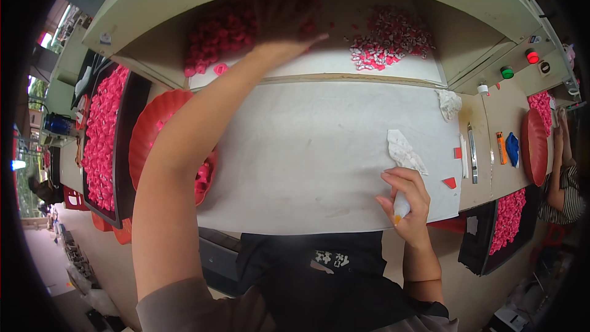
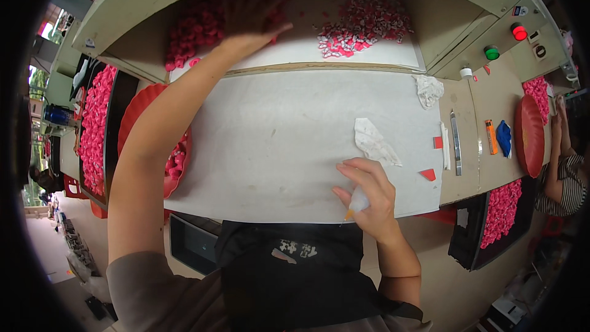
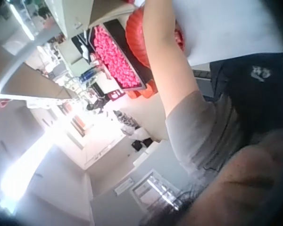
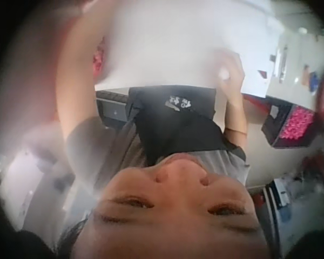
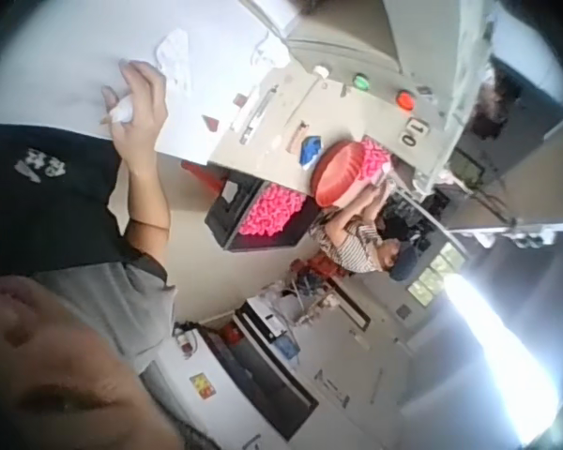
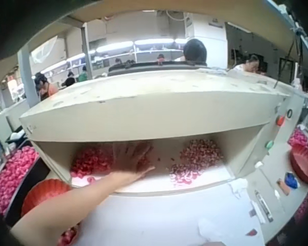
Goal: The person repeatedly picks up small pink plastic pieces from a red tray, applies glue from a bottle to each piece, and places them on a white surface. The process is repetitive and focused on individual assembly of the decorative items.
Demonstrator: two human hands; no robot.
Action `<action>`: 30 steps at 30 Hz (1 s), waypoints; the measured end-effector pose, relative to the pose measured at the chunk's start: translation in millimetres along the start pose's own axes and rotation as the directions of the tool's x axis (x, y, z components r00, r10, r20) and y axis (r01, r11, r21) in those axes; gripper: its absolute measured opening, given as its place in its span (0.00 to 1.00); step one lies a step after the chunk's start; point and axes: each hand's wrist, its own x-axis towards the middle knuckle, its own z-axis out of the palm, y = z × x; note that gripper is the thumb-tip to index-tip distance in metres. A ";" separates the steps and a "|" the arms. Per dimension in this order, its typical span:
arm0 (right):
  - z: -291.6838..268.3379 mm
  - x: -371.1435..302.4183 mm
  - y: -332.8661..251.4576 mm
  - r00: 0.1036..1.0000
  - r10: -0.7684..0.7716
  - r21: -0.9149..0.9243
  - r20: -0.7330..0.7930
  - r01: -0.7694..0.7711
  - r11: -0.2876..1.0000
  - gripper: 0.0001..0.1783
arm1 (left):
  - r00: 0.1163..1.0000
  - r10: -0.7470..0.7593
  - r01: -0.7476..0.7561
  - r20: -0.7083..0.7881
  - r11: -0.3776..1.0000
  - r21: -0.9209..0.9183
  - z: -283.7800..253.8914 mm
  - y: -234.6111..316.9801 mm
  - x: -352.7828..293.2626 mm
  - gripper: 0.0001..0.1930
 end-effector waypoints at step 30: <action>7.6 -2.7 -1.9 0.999 0.021 0.043 0.037 -0.023 0.999 0.19 | 0.963 0.236 -0.215 0.134 0.965 -0.153 20.7 26.5 53.2 0.10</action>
